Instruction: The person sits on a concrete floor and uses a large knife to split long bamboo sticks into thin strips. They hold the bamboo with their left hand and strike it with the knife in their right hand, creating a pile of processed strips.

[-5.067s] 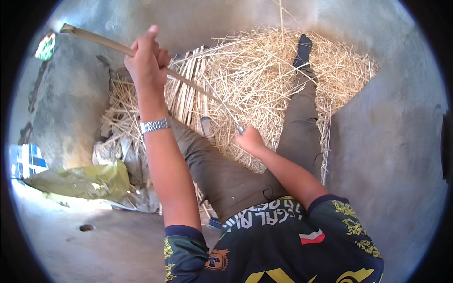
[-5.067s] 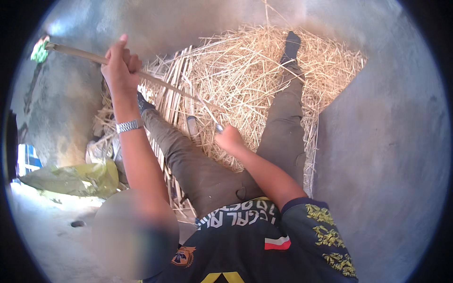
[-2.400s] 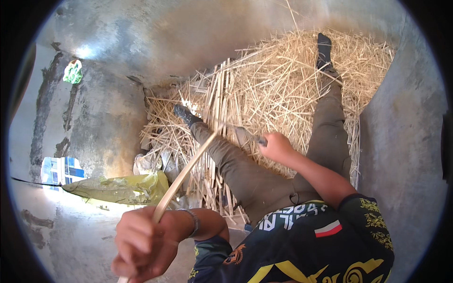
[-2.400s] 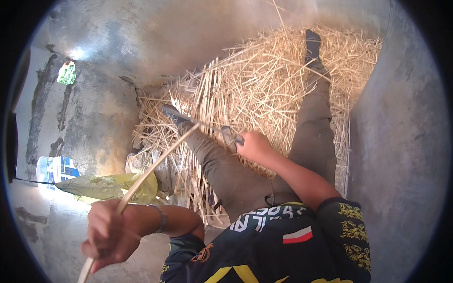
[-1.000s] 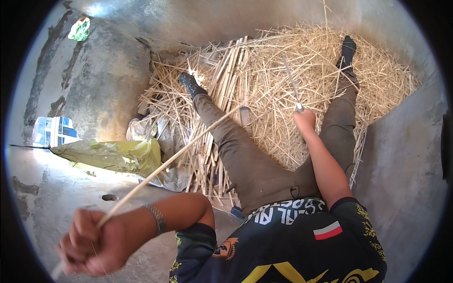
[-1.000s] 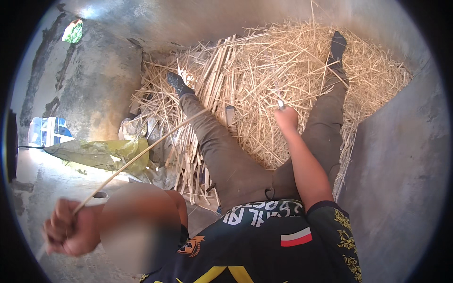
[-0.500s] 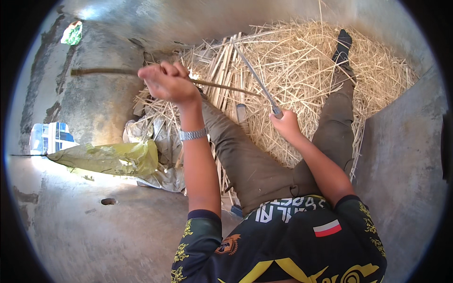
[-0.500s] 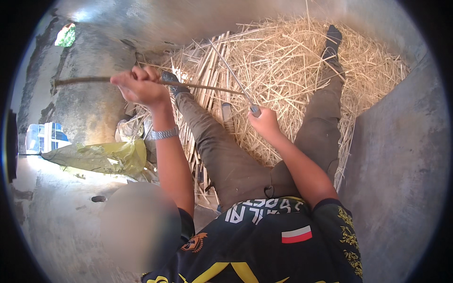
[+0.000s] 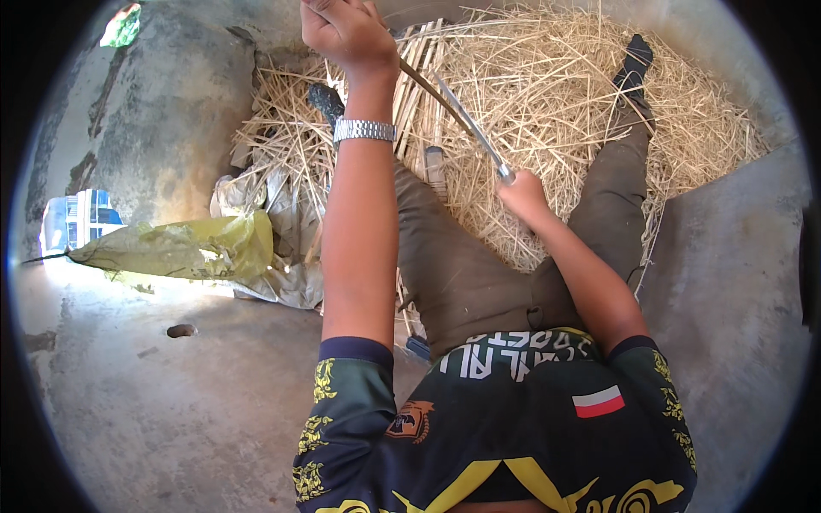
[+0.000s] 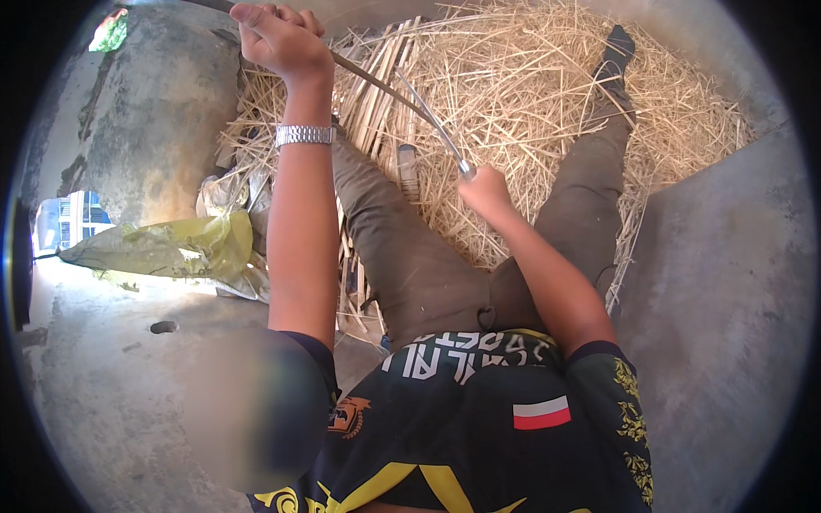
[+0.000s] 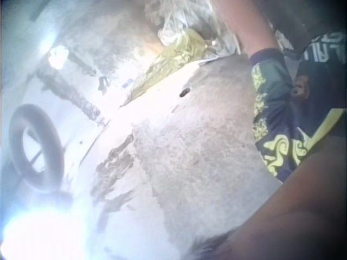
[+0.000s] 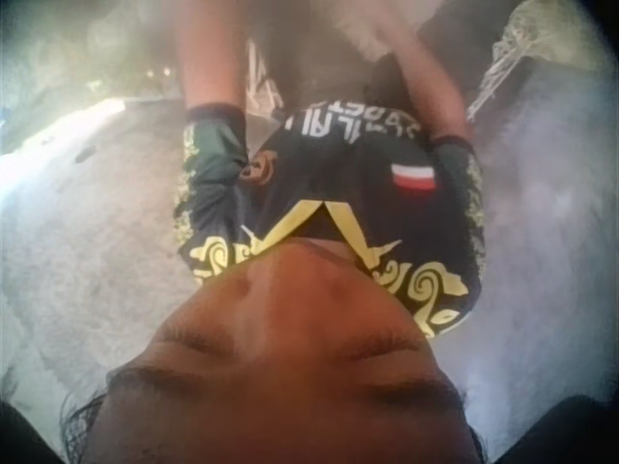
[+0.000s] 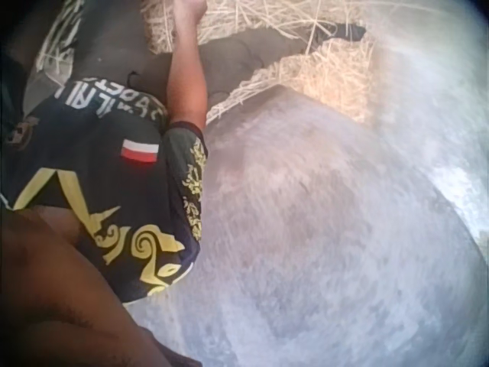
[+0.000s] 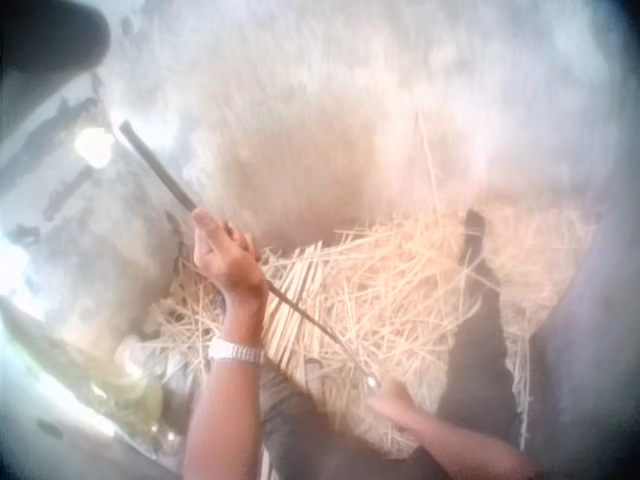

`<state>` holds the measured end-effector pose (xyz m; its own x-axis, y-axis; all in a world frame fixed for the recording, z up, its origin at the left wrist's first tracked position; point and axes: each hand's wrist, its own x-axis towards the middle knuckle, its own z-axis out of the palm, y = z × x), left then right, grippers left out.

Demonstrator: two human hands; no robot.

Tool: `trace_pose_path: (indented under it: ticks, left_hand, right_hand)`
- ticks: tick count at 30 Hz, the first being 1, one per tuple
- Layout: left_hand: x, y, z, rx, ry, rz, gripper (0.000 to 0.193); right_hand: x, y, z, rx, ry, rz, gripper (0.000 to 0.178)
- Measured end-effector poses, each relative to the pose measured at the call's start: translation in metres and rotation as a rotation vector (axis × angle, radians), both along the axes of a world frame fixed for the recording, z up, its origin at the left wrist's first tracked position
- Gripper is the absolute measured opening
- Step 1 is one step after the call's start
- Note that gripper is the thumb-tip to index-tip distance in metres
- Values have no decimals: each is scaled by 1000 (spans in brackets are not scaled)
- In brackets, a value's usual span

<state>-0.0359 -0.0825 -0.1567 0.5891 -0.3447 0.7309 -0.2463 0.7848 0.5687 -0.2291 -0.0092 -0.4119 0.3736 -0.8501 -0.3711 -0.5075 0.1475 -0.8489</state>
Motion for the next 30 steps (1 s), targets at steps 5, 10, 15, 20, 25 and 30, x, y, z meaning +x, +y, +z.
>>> trace_pose_path:
  ticks: [5,10,15,20,25,30]
  left_hand:
    - [15,1,-1,-48,-23,45,45]
    - [15,4,8,55,-102,94,53]
    - [32,-3,3,18,-119,98,52]
    - [46,8,8,93,-37,-44,53]
    - [41,-2,13,89,122,-73,48]
    - [36,-8,13,75,179,-112,48]
  right_hand:
    - [14,16,31,-157,-505,-194,23]
    - [24,13,-20,140,-524,-128,20]
    - [17,2,2,234,-211,-66,22]
    - [13,9,57,-103,-335,-119,19]
    - [31,4,25,-169,-551,-194,26]
    - [19,5,-10,344,-27,-130,17]
